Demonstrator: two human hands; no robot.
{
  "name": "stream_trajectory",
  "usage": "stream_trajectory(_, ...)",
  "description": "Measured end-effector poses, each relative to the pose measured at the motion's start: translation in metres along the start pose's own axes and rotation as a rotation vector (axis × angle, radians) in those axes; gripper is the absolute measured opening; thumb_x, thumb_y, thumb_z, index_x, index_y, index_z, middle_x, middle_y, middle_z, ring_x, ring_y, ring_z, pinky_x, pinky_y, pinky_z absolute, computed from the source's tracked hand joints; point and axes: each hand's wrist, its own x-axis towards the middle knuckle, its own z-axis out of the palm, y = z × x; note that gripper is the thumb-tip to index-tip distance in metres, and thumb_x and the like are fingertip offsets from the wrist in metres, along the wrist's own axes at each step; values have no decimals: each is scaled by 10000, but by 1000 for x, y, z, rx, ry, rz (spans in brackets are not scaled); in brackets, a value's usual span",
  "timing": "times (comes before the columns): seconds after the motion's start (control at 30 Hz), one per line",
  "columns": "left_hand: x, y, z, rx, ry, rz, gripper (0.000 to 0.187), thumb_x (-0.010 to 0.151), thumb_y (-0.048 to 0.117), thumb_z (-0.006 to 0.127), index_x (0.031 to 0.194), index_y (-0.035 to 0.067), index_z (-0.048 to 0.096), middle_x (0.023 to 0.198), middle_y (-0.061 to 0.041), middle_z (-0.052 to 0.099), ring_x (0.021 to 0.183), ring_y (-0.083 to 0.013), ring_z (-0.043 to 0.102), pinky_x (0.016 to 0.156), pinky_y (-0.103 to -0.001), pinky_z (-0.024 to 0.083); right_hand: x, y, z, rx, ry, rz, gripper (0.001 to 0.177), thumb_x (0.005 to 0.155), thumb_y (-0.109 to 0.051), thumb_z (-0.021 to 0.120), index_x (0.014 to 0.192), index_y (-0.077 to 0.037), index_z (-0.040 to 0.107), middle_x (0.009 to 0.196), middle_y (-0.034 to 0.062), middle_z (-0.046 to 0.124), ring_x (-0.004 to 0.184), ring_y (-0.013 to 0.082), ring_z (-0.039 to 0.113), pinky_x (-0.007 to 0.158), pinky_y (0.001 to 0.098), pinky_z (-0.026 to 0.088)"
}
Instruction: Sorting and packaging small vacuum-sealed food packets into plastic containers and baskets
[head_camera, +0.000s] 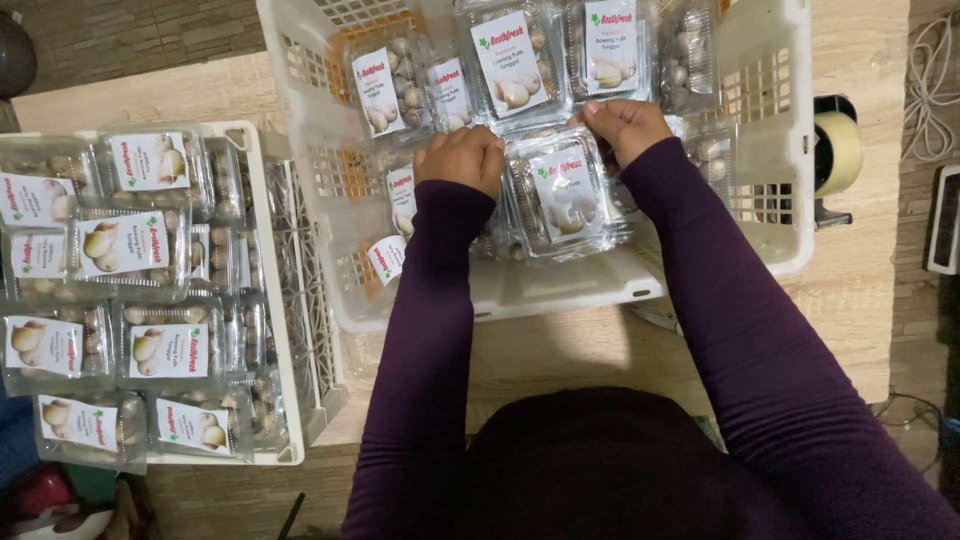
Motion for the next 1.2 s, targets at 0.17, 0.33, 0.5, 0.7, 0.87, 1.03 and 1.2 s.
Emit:
stream_trajectory(0.17, 3, 6, -1, 71, -4, -21, 408, 1024, 436, 360, 918, 197, 672, 911, -35, 730, 956, -318, 601, 811, -473, 395, -3, -9, 5, -19, 36, 27, 278, 1000, -108, 731, 733, -137, 659, 630, -23, 588, 546, 75, 421, 571, 283, 466)
stream_trajectory(0.33, 3, 14, -9, -60, 82, -27, 363, 1022, 435, 394, 871, 205, 630, 903, 22, 720, 913, -283, 588, 805, -448, 390, 3, -1, 4, 39, 114, -41, 260, 1037, -139, 703, 779, -149, 678, 620, -55, 541, 566, 62, 436, 548, 256, 400)
stream_trajectory(0.5, 5, 4, -5, -142, 234, 2, 320, 1025, 388, 436, 914, 192, 663, 907, -7, 728, 881, -321, 603, 740, -465, 433, -16, -19, -4, 143, 181, -36, 231, 1079, -208, 553, 1250, -131, 688, 765, -7, 693, 434, 45, 401, 402, 222, 348)
stream_trajectory(0.7, -1, 9, -16, -251, 278, -105, 301, 1012, 404, 501, 1001, 198, 719, 987, -24, 752, 859, -227, 701, 686, -417, 520, -107, -37, -69, 214, 661, -384, 178, 998, -36, 614, 1087, -186, 650, 899, 0, 662, 740, 114, 632, 586, 253, 542)
stream_trajectory(0.87, -3, 1, -4, -379, 715, 21, 136, 1021, 305, 556, 1083, 226, 648, 777, 66, 555, 637, -100, 545, 524, -299, 478, -168, 40, -179, 213, 901, -308, 262, 1048, 110, 504, 1072, -125, 616, 843, 29, 577, 577, 102, 470, 467, 267, 457)
stream_trajectory(1.03, -87, 115, -43, -557, 909, 430, 177, 1041, 124, 457, 953, 69, 600, 910, -74, 613, 763, -209, 552, 710, -329, 454, -194, 135, -216, 74, 951, 24, 236, 997, -6, 534, 995, -209, 655, 889, 4, 642, 547, 66, 488, 421, 225, 412)
stream_trajectory(1.2, -178, 231, 35, -461, 239, 608, 346, 975, 241, 444, 784, 29, 641, 590, -162, 517, 632, -434, 547, 674, -491, 544, -177, 174, -232, -58, 767, 85, 236, 1030, -123, 551, 1237, -158, 658, 996, 123, 621, 706, 150, 561, 486, 235, 497)
